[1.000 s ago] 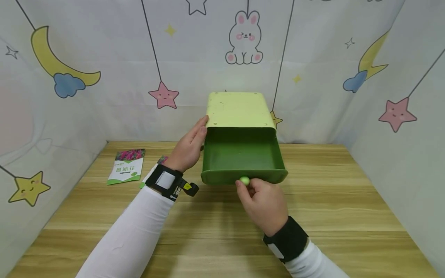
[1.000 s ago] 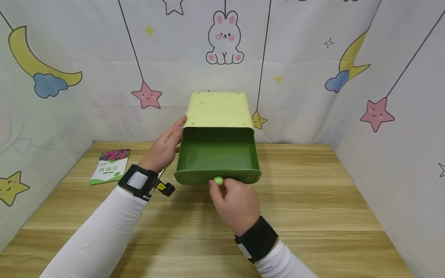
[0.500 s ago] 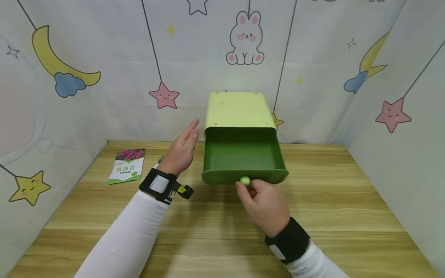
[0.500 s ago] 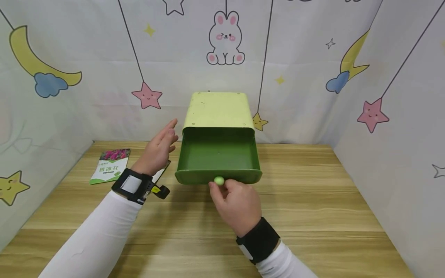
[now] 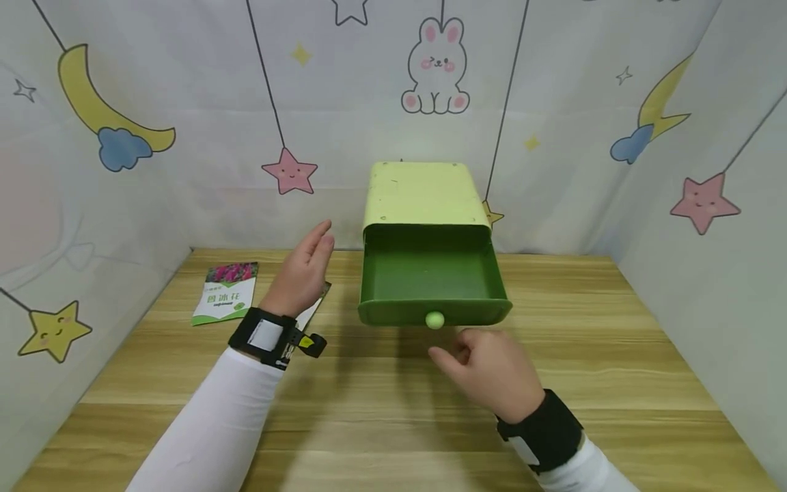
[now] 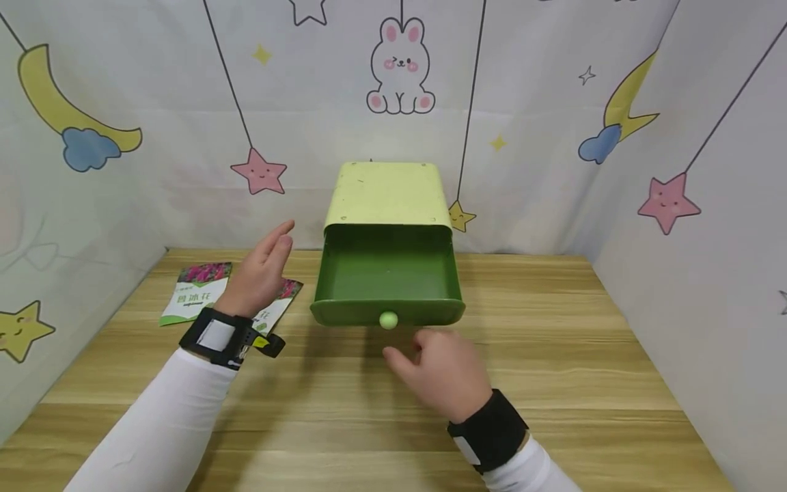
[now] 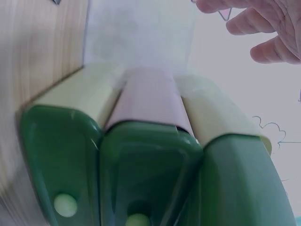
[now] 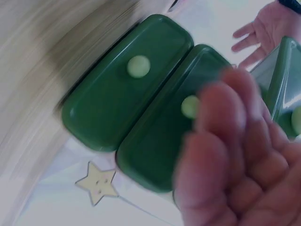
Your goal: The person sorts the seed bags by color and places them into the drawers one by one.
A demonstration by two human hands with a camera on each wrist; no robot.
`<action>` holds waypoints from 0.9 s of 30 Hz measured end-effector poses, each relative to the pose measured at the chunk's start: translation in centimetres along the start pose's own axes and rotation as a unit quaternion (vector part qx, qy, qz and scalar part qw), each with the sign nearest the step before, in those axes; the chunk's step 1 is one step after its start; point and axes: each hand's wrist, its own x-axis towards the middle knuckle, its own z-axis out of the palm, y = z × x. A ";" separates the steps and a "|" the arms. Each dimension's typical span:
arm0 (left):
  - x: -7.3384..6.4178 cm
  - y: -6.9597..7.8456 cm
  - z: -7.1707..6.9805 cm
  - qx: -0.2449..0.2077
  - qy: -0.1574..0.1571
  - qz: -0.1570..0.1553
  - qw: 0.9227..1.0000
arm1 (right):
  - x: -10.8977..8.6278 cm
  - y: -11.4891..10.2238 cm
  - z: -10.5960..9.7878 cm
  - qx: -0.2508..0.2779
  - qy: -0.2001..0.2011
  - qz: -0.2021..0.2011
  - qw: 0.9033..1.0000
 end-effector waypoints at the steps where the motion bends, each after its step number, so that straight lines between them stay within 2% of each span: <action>1: -0.1 -0.2 -0.1 0.007 0.001 -0.005 1.000 | -0.1 0.3 -0.1 -0.010 -0.022 0.005 1.000; 4: -0.5 -0.9 -0.3 0.019 -0.001 -0.024 1.000 | -0.5 1.4 -0.5 -0.035 -0.079 0.020 0.996; 6: -0.8 -1.4 -0.5 0.024 -0.001 -0.037 0.999 | -0.7 2.1 -0.7 -0.044 -0.100 0.027 0.994; 10: -1.6 -2.7 -0.8 0.045 0.000 -0.059 0.997 | -1.0 3.5 -1.2 -0.048 -0.117 0.045 0.991; 13: -2.3 -3.7 -1.0 0.067 0.004 -0.073 0.995 | -0.9 4.4 -1.6 -0.045 -0.130 0.076 0.988; 17: -3.2 -4.9 -1.0 0.085 0.001 -0.092 0.992 | -0.6 5.8 -2.2 -0.055 -0.132 0.115 0.983; 21: -3.9 -5.9 -0.9 0.093 -0.009 -0.109 0.990 | -0.5 7.1 -2.4 -0.061 -0.126 0.132 0.981; 27: -4.0 -6.9 -0.6 0.122 -0.008 -0.123 0.985 | -0.6 8.5 -2.5 -0.053 -0.113 0.157 0.980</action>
